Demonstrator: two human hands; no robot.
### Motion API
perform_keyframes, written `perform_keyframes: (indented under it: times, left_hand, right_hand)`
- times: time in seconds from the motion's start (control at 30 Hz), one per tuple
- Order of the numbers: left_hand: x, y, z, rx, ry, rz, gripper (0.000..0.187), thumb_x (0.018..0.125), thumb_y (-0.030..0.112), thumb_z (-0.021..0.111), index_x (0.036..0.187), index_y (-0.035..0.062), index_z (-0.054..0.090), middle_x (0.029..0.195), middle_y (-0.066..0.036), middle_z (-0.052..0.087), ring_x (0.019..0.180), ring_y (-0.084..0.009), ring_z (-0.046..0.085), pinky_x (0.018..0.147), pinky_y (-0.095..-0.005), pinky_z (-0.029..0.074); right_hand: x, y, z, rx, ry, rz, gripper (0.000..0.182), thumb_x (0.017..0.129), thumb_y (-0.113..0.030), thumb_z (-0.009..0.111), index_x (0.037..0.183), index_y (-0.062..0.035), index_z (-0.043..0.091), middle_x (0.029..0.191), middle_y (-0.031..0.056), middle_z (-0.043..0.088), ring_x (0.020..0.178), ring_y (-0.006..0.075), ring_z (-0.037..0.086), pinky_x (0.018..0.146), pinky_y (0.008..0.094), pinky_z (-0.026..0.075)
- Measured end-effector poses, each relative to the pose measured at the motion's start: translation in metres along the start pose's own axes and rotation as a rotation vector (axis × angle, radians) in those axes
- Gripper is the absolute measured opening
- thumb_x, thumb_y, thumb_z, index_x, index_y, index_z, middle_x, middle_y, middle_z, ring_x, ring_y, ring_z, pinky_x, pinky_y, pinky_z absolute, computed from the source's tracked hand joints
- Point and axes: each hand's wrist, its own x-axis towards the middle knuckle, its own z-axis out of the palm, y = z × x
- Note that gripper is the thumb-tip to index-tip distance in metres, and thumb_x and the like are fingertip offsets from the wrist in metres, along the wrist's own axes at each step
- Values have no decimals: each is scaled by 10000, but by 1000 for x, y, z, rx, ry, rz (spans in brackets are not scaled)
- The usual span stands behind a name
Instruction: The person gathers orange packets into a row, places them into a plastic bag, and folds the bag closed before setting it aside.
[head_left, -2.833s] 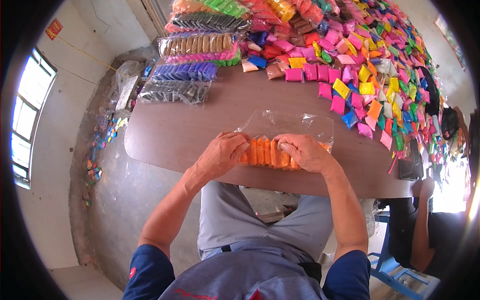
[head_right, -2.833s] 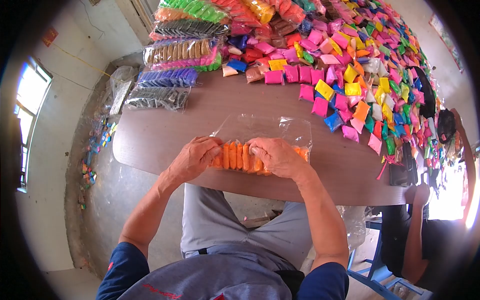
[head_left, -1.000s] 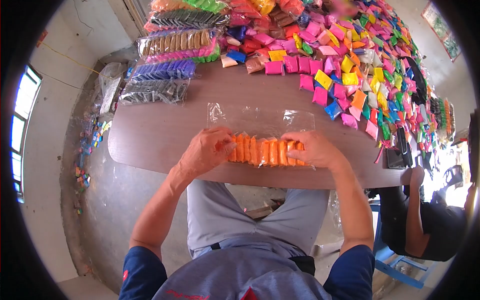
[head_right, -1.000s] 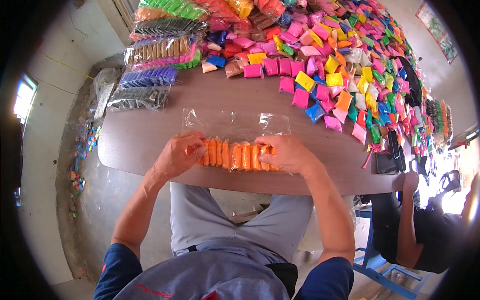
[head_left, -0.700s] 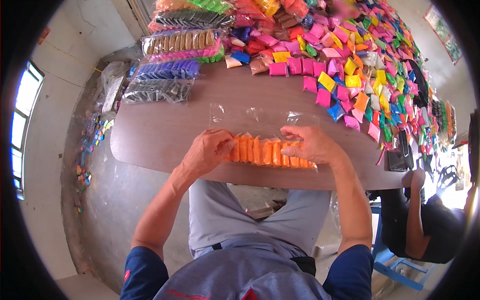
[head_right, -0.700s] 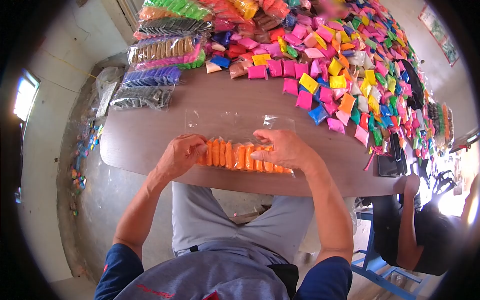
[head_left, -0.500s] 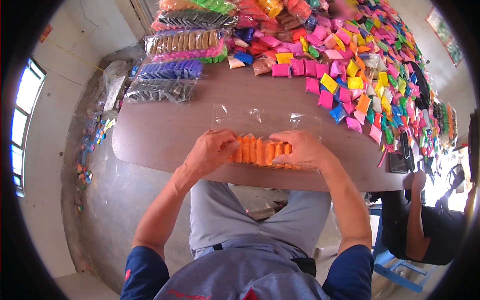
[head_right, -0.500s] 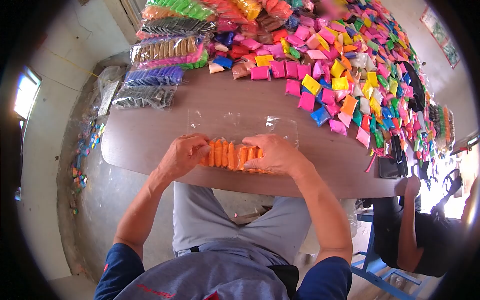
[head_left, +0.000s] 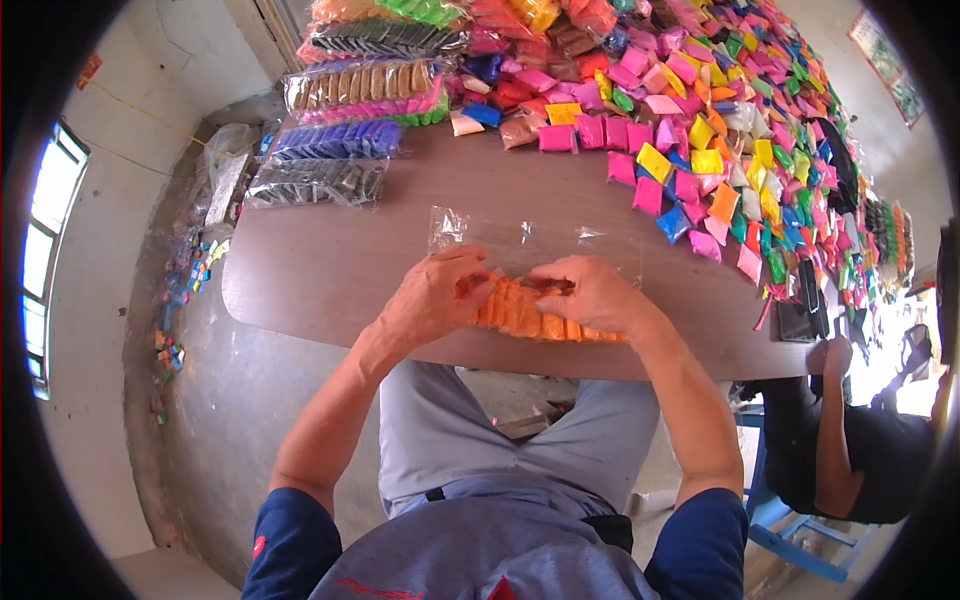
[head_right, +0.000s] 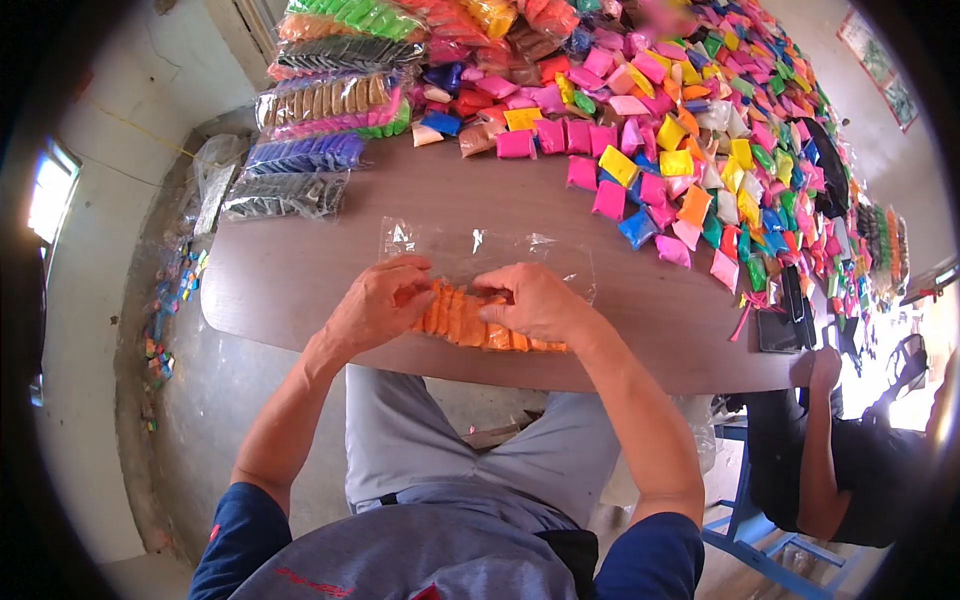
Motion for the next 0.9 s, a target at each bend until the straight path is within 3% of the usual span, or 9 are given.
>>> perform_keyframes:
  times: [0.03, 0.13, 0.17, 0.27, 0.37, 0.43, 0.67, 0.77, 0.9]
  left_hand:
    - [0, 1, 1, -28, 4, -9, 181, 895, 100, 699, 1000, -47, 692, 1206, -161, 673, 854, -249, 716, 748, -344, 571]
    - [-2, 1, -5, -92, -44, -95, 184, 917, 91, 689, 1028, -56, 684, 1098, -142, 700, 799, -209, 707, 708, -329, 571]
    - [-2, 0, -6, -85, -47, -99, 186, 923, 93, 688, 1034, -56, 681, 1049, -133, 702, 782, -198, 700, 695, -323, 567]
    - [-4, -2, -8, -77, -51, -120, 196, 937, 102, 687, 1051, -56, 675, 921, -111, 699, 741, -165, 679, 663, -309, 556]
    - [-6, -6, -6, -95, -36, -141, 201, 942, 115, 691, 1053, -52, 673, 845, -95, 679, 709, -137, 648, 641, -302, 539]
    - [-7, -10, -4, -97, -9, -121, 197, 946, 120, 691, 1044, -50, 670, 815, -84, 662, 677, -118, 614, 616, -296, 519]
    - [-12, -7, -4, -103, 0, -149, 186, 952, 125, 688, 1014, -48, 661, 771, -54, 624, 645, -99, 551, 584, -288, 479]
    - [-13, -7, -4, -102, -5, -145, 180, 953, 118, 686, 1010, -51, 661, 792, -60, 639, 654, -100, 567, 591, -291, 488]
    - [-14, -8, -4, -112, -5, -143, 174, 954, 108, 685, 1004, -56, 662, 823, -70, 655, 667, -105, 586, 602, -295, 498]
  right_hand:
    - [-1, 3, -1, 88, 1, 40, 324, 908, -165, 717, 1182, 7, 696, 1066, 110, 733, 983, 186, 675, 864, 336, 534]
    - [-8, 7, -21, 251, 132, 32, 356, 905, -206, 720, 1176, 22, 690, 983, 165, 738, 892, 199, 695, 826, 316, 544]
    - [-14, 7, -31, 218, 112, 69, 404, 902, -249, 726, 1199, 20, 679, 1025, 184, 734, 930, 254, 704, 858, 345, 543]
    - [-33, 9, -50, -126, 68, 57, 460, 887, -302, 735, 1221, 7, 669, 1069, 198, 726, 980, 311, 705, 889, 382, 539]
    - [-47, -4, -55, -267, 30, 155, 502, 860, -330, 745, 1236, -7, 663, 1104, 212, 715, 1030, 366, 684, 919, 424, 525]
    - [-53, 5, -50, -343, 32, 111, 500, 828, -306, 769, 1220, -11, 671, 1113, 199, 713, 1016, 356, 680, 915, 416, 522]
    - [-52, 17, -36, -366, 72, 59, 408, 805, -274, 749, 1123, -22, 710, 1000, 207, 718, 949, 381, 679, 858, 449, 528]
    - [-50, 6, -38, -323, 42, 192, 395, 827, -243, 751, 1135, -1, 699, 1039, 202, 719, 975, 357, 683, 850, 402, 532]
    - [-52, 5, -42, -248, 91, 200, 323, 904, -237, 663, 1119, 1, 698, 1010, 216, 714, 945, 373, 681, 825, 419, 528]
